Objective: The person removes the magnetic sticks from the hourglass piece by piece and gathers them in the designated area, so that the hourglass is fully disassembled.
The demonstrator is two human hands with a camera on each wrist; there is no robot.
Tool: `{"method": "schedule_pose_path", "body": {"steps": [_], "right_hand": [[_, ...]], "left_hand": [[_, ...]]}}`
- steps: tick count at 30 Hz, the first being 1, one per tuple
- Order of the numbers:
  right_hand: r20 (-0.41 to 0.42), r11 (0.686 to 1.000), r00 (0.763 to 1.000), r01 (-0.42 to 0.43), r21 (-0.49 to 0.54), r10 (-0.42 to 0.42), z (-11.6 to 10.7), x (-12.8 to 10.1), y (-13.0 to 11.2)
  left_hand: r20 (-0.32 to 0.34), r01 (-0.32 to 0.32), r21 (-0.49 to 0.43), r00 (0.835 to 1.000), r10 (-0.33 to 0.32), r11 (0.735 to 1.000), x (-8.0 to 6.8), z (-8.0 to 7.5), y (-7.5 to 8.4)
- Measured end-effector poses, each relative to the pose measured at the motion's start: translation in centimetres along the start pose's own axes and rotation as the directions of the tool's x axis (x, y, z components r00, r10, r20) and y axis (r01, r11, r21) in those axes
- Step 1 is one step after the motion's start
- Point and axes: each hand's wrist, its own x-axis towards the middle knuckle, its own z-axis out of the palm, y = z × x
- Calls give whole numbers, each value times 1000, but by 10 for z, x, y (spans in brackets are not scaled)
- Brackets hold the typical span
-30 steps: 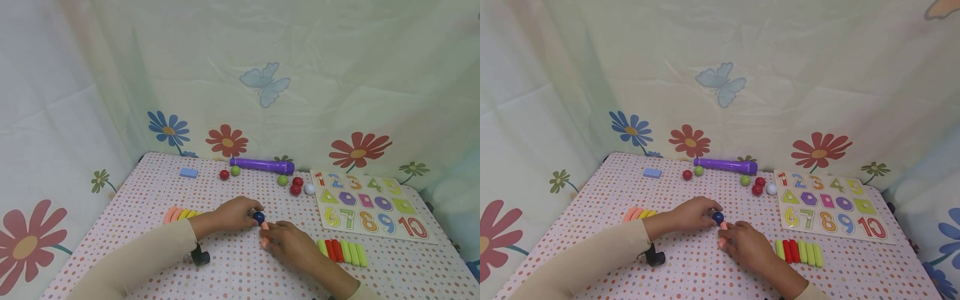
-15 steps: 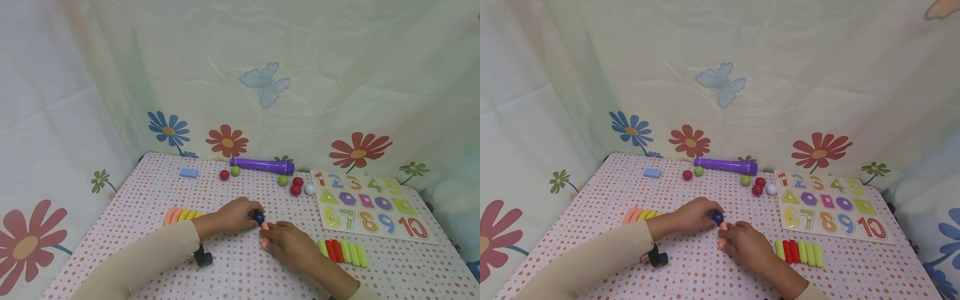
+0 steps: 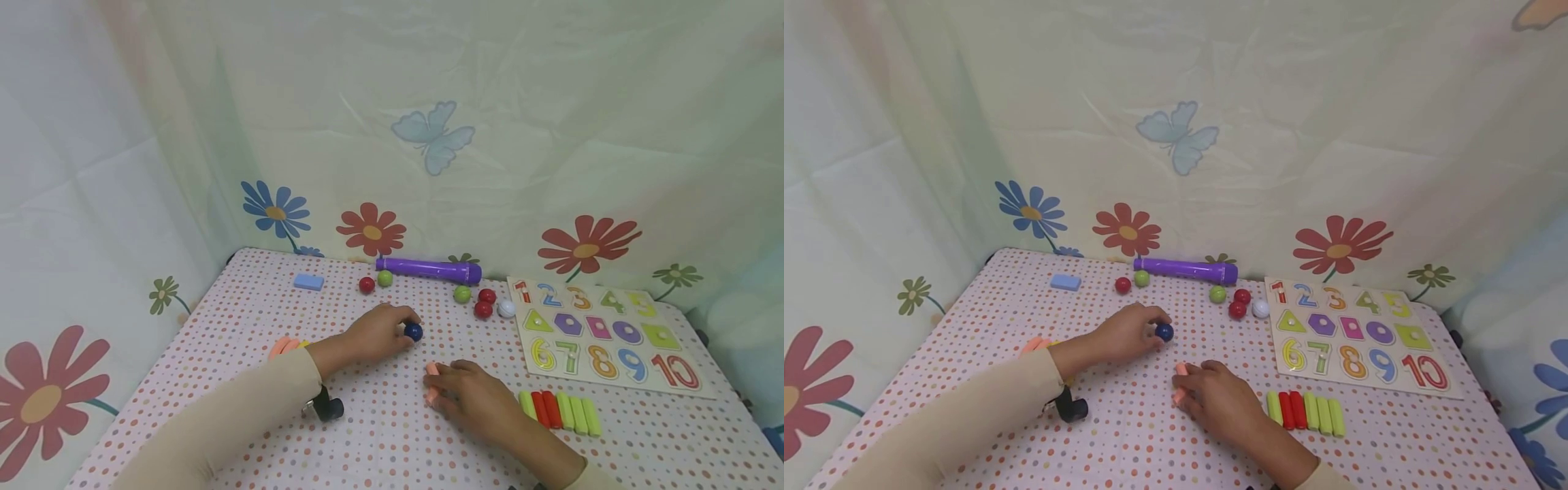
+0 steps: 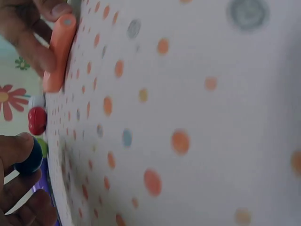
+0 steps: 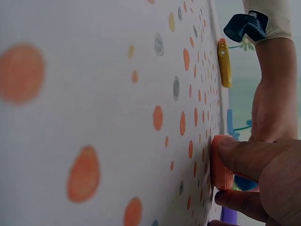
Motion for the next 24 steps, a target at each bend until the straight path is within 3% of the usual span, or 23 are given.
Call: {"method": "schedule_pose_path", "body": {"steps": [9, 16, 24], "right_hand": [[-9, 1000, 1000, 13, -3, -13, 0, 0, 1], [-17, 1000, 1000, 22, -3, -22, 0, 0, 1], [-21, 1000, 999, 30, 8, -30, 2, 0, 3]], "left_hand": [[-106, 73, -31, 991, -76, 997, 5, -27, -21], [-177, 146, -27, 973, -148, 989, 10, -48, -43], [-211, 223, -57, 950, -230, 973, 12, -64, -72]]}}
